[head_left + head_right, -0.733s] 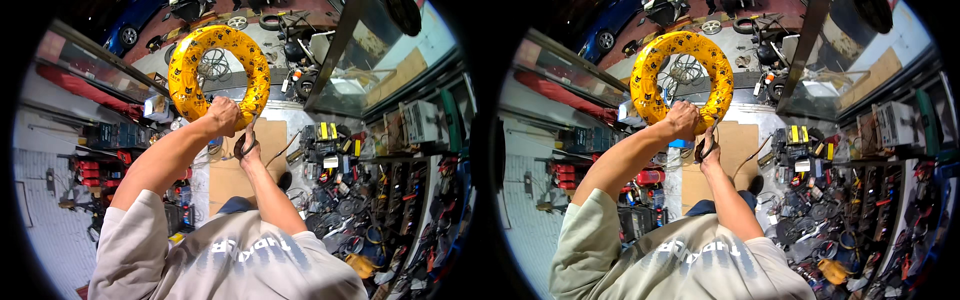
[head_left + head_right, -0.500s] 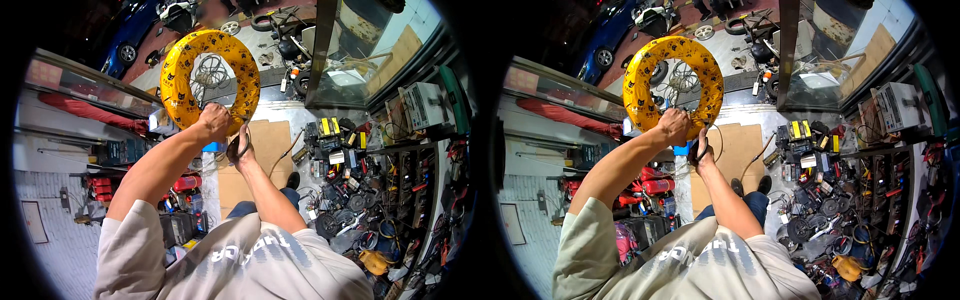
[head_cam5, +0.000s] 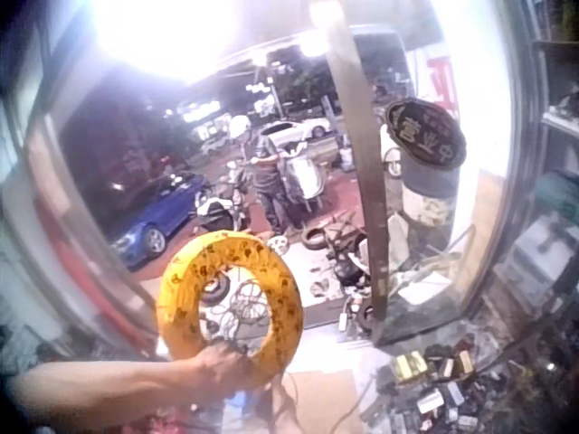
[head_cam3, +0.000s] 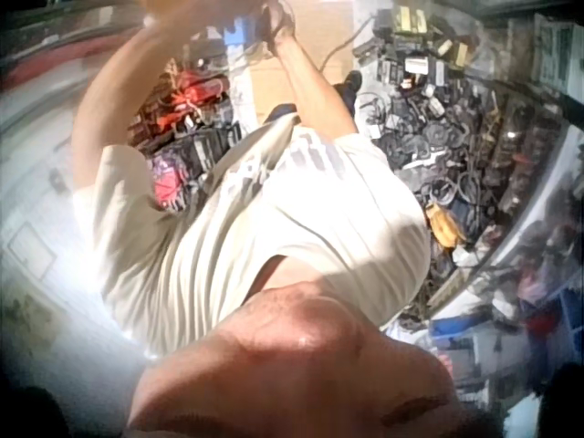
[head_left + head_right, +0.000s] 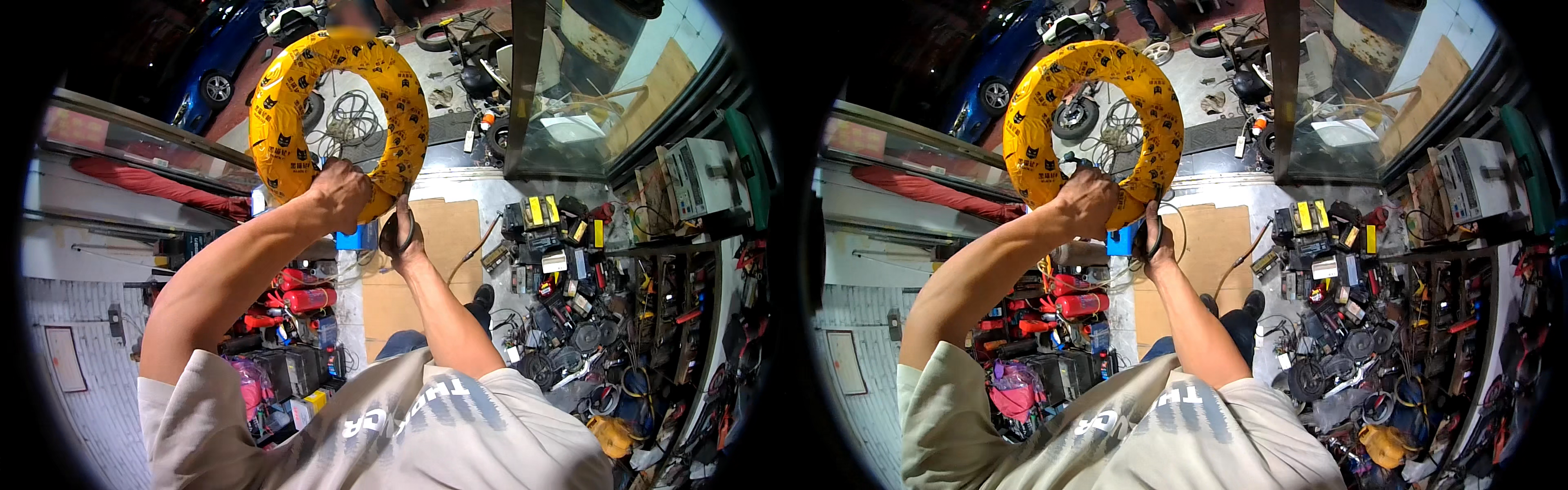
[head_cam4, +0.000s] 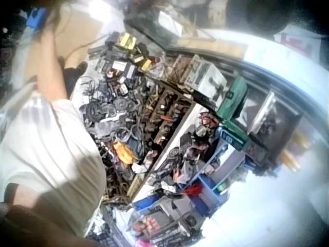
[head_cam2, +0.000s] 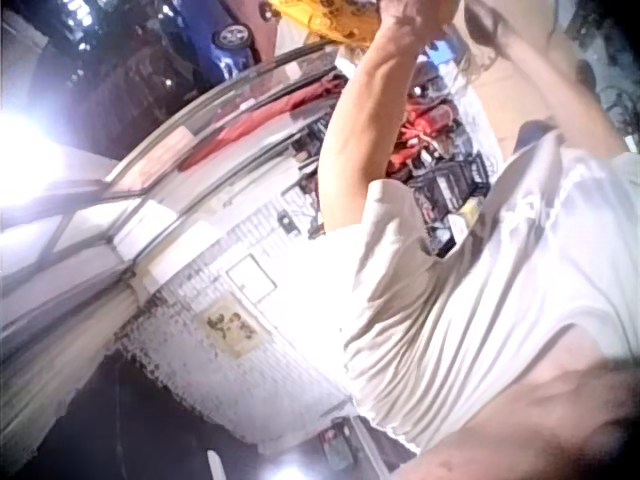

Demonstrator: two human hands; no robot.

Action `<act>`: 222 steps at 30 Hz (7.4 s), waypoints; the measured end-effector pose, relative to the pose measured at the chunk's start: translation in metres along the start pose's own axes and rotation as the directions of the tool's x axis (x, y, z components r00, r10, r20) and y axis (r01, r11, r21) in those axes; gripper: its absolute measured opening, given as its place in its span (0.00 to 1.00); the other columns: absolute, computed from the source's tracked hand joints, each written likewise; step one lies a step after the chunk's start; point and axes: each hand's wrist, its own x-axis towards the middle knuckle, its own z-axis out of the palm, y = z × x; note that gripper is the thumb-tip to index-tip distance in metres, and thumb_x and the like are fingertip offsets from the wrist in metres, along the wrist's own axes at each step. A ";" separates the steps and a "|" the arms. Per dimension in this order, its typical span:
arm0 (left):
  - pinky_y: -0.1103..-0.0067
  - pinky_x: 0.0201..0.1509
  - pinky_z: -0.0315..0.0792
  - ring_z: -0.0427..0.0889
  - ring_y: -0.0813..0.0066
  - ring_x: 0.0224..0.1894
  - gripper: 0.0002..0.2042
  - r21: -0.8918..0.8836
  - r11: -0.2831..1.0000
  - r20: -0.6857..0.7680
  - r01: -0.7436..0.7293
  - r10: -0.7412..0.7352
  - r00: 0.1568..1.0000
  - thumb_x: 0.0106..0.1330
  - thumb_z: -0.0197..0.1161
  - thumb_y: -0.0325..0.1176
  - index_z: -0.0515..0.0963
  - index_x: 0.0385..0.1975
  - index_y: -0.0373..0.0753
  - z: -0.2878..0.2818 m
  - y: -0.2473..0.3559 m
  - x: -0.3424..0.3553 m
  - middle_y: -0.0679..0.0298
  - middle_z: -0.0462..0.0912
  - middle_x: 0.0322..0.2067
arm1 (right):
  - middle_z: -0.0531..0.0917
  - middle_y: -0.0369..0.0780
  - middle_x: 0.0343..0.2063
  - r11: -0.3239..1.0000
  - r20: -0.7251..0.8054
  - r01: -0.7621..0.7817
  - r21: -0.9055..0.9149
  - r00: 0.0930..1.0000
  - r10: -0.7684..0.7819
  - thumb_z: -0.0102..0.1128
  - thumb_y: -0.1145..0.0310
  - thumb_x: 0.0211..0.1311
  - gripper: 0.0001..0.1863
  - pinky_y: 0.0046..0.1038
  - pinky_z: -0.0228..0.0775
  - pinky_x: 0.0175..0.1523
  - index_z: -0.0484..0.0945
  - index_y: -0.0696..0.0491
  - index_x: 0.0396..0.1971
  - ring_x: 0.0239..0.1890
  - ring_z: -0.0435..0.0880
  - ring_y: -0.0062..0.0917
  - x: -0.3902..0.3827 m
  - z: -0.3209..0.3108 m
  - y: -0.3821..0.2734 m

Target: The person removes yellow plastic wrapping from a new tire with scissors and then fits the tire onto a metal motorcycle wheel rim by hand while kneeling on the pavement.

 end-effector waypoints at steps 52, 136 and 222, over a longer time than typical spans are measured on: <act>0.63 0.55 0.77 0.85 0.54 0.50 0.39 -0.367 0.916 0.318 0.159 -0.037 0.947 0.46 0.75 0.63 0.80 0.48 0.33 0.107 0.110 -0.025 0.52 0.86 0.44 | 0.77 0.39 0.17 0.832 -0.380 -0.298 -0.468 0.918 0.115 0.57 0.19 0.56 0.44 0.32 0.72 0.23 0.78 0.54 0.25 0.14 0.77 0.27 -0.001 -0.109 0.051; 0.61 0.62 0.77 0.83 0.57 0.54 0.30 0.426 0.030 0.268 -0.904 -0.959 0.094 0.63 0.65 0.48 0.72 0.63 0.39 0.017 -0.043 -0.089 0.57 0.82 0.54 | 0.82 0.43 0.40 0.681 0.736 0.646 -0.345 0.637 -0.230 0.69 0.31 0.57 0.46 0.31 0.79 0.39 0.72 0.60 0.56 0.37 0.84 0.29 -0.184 0.145 -0.233; 0.68 0.68 0.71 0.78 0.64 0.62 0.60 -0.404 -0.070 -0.519 -0.912 -0.803 0.291 0.36 0.87 0.45 0.60 0.73 0.29 0.081 -0.038 -0.315 0.55 0.76 0.62 | 0.76 0.38 0.15 -0.804 0.959 0.578 -0.140 0.280 0.034 0.86 0.47 0.39 0.30 0.33 0.69 0.29 0.76 0.53 0.25 0.18 0.78 0.38 -0.279 0.254 -0.323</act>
